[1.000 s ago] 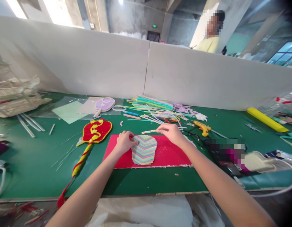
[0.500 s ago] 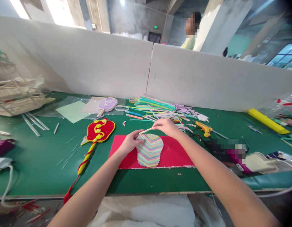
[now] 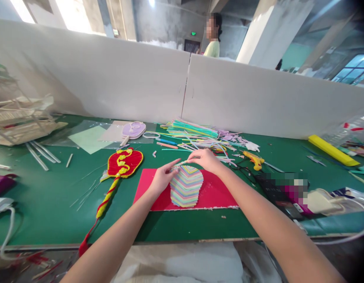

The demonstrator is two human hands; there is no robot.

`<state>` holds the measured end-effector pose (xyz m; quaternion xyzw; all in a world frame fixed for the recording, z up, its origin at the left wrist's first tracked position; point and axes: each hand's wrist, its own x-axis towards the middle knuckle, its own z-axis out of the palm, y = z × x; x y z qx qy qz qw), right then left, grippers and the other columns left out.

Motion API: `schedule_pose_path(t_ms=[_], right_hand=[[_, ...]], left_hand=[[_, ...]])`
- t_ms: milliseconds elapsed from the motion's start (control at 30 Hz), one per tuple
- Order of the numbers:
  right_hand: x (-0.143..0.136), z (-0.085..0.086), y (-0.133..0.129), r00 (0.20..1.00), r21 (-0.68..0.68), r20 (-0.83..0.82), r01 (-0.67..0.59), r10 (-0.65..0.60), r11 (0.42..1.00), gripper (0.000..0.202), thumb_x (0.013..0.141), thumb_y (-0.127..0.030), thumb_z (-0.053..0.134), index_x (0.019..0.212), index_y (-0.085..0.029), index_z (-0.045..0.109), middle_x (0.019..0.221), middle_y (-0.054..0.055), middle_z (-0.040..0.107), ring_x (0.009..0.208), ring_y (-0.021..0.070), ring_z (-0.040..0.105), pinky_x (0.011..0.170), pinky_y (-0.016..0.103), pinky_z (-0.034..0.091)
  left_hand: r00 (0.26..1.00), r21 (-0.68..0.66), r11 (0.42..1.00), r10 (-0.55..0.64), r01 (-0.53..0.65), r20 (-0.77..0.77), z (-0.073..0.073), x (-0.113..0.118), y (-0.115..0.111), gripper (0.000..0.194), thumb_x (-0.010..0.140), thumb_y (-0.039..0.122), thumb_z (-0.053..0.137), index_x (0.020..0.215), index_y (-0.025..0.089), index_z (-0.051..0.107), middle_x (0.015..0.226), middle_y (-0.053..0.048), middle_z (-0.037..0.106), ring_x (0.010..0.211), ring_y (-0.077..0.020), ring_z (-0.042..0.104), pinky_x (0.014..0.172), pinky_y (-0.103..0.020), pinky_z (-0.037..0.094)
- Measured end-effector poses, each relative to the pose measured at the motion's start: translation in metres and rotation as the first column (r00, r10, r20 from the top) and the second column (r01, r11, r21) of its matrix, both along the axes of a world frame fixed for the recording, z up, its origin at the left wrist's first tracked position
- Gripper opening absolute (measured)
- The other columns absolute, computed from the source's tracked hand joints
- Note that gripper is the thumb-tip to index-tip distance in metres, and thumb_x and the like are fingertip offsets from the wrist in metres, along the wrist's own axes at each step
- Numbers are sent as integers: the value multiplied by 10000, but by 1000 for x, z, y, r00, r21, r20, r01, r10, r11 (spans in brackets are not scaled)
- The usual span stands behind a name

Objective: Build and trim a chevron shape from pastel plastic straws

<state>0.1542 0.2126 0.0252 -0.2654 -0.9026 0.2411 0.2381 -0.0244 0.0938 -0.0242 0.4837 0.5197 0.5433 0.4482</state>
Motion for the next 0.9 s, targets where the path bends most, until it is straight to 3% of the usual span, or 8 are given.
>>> schedule_pose_path(t_ms=[167, 367, 533, 900], right_hand=[[0, -3, -2, 1000, -33, -10, 9, -10, 999, 108, 781, -286, 658, 769, -202, 725, 803, 24, 713, 782, 178, 641, 745, 267, 459], [1, -5, -10, 998, -103, -32, 43, -46, 994, 117, 779, -295, 654, 799, -207, 729, 843, 28, 719, 800, 182, 654, 743, 270, 471], [0, -3, -16, 997, -168, -31, 57, -63, 984, 116, 785, -260, 643, 825, -199, 734, 848, 32, 734, 815, 187, 668, 771, 274, 483], [1, 2, -28, 992, -294, -62, 84, -107, 952, 198, 785, -334, 628, 880, -204, 742, 903, 39, 737, 863, 220, 671, 795, 321, 514]], left_hand=[[999, -28, 999, 36, -37, -34, -3, 0, 1, 576, 730, 445, 636, 1227, 157, 590, 982, -59, 724, 798, -204, 641, 671, -264, 489], [993, -34, 995, 92, -95, -73, -6, -1, 3, 465, 760, 422, 614, 1153, 176, 647, 1107, -66, 691, 934, -237, 636, 763, -286, 492], [991, -9, 991, 132, -132, -30, -9, -1, 3, 439, 761, 436, 623, 1115, 180, 669, 1117, -71, 687, 1004, -253, 623, 828, -308, 491], [979, -25, 979, 202, -201, 35, -4, 0, 1, 410, 737, 421, 653, 1060, 173, 695, 1074, -74, 704, 981, -258, 633, 797, -306, 504]])
